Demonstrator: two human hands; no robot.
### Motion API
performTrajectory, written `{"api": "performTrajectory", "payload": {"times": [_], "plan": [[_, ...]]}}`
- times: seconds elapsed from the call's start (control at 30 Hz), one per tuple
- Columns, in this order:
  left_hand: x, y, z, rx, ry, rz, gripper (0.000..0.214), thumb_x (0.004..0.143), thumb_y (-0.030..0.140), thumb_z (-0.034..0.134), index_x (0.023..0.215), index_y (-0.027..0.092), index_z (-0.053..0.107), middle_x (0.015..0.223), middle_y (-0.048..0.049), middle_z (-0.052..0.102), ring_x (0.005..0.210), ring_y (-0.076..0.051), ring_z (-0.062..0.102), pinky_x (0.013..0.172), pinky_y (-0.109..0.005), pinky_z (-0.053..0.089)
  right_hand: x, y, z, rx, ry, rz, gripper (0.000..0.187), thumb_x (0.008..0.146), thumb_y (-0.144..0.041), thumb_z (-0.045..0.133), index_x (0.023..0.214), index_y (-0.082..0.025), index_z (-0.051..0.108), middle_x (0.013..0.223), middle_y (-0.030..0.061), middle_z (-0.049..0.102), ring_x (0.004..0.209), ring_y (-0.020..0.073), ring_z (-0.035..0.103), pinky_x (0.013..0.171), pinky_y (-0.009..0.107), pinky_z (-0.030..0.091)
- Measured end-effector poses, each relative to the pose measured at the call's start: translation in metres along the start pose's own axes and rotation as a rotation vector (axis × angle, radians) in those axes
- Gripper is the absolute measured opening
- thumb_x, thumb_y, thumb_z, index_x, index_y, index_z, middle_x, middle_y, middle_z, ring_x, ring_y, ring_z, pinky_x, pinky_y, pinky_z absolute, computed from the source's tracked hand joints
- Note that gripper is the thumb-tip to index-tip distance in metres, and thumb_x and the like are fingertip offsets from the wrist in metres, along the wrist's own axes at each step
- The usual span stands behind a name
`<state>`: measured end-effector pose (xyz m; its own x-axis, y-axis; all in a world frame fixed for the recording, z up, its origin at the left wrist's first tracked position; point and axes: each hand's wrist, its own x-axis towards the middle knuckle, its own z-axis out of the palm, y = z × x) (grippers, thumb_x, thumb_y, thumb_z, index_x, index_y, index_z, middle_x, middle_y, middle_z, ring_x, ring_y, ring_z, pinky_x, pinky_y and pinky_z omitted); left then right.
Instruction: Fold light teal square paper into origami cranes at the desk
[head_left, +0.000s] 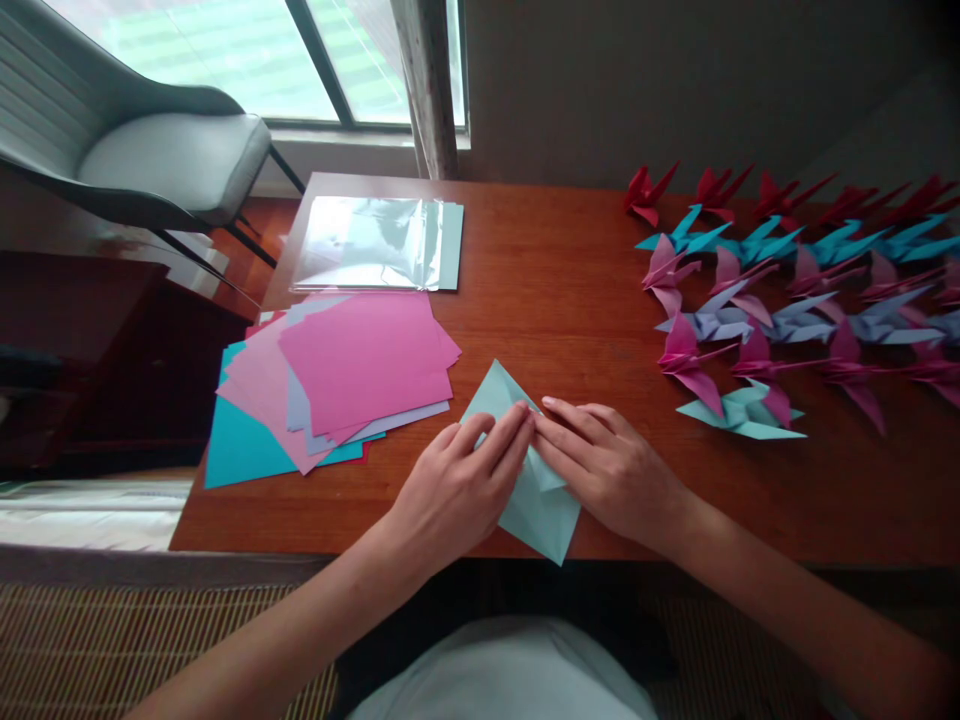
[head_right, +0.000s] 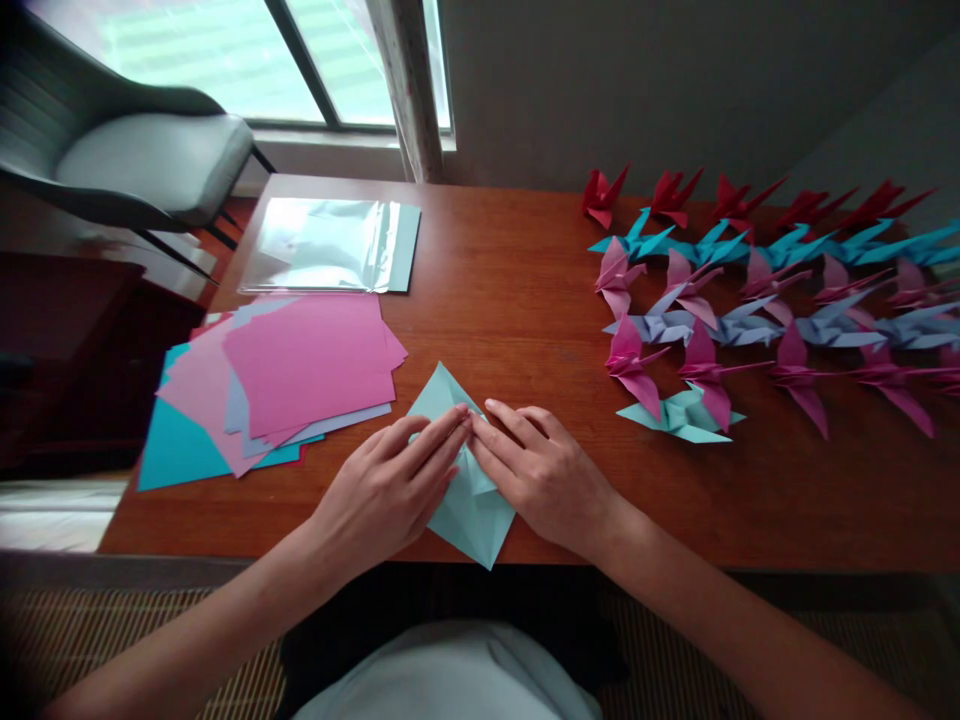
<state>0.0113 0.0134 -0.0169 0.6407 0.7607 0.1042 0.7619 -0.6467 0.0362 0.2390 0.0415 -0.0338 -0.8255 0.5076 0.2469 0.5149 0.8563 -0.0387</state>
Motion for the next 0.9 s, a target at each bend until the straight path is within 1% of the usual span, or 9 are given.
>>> {"api": "performTrajectory", "payload": {"times": [0.2,0.43,0.6,0.8,0.87,0.9], "plan": [[0.001,-0.003,0.005,-0.057,-0.056,-0.057,0.048,0.103,0.026,0.041,0.148,0.01,0.047,0.159,-0.0094,0.044,0.122,-0.028,0.057,0.097,-0.043,0.051,0.001,0.0,-0.001,-0.014,-0.005,0.0,0.038,0.1,-0.012,0.049,0.136,-0.012,0.062,0.146,0.0109,0.06,0.134,0.0316,0.054,0.101,0.046,0.047],[-0.002,-0.003,0.009,-0.117,-0.06,-0.061,0.051,0.101,0.025,0.043,0.15,0.011,0.044,0.16,-0.0122,0.042,0.13,-0.028,0.054,0.1,-0.045,0.05,0.0,0.001,-0.001,0.031,-0.018,0.017,0.041,0.099,-0.013,0.052,0.139,-0.014,0.059,0.147,0.0126,0.058,0.135,0.0312,0.053,0.101,0.046,0.048],[-0.003,-0.003,0.011,-0.132,-0.069,-0.066,0.052,0.102,0.026,0.04,0.152,0.011,0.041,0.162,-0.0122,0.039,0.133,-0.029,0.052,0.102,-0.046,0.047,-0.001,0.001,-0.001,0.025,-0.018,0.013,0.04,0.1,-0.012,0.05,0.138,-0.014,0.06,0.149,0.0106,0.056,0.136,0.031,0.053,0.102,0.047,0.048],[-0.002,-0.003,0.012,-0.132,-0.083,-0.06,0.052,0.103,0.026,0.038,0.152,0.008,0.039,0.162,-0.0122,0.038,0.133,-0.03,0.051,0.101,-0.046,0.046,0.001,0.001,-0.001,0.031,-0.011,0.017,0.039,0.1,-0.011,0.047,0.137,-0.011,0.059,0.149,0.0094,0.056,0.134,0.0309,0.053,0.104,0.047,0.046],[-0.002,-0.004,0.012,-0.133,-0.08,-0.059,0.052,0.103,0.026,0.038,0.152,0.009,0.04,0.162,-0.012,0.038,0.133,-0.03,0.051,0.101,-0.045,0.046,0.0,0.002,-0.002,0.072,0.0,0.02,0.039,0.1,-0.015,0.048,0.137,-0.008,0.059,0.148,0.0116,0.057,0.134,0.0314,0.053,0.104,0.048,0.046],[-0.003,-0.004,0.011,-0.132,-0.075,-0.058,0.052,0.103,0.026,0.039,0.152,0.01,0.041,0.162,-0.012,0.038,0.133,-0.029,0.051,0.1,-0.045,0.047,-0.001,0.003,-0.002,0.096,0.006,0.023,0.04,0.101,-0.021,0.05,0.138,-0.007,0.058,0.147,0.0133,0.057,0.134,0.032,0.053,0.104,0.049,0.046]]}}
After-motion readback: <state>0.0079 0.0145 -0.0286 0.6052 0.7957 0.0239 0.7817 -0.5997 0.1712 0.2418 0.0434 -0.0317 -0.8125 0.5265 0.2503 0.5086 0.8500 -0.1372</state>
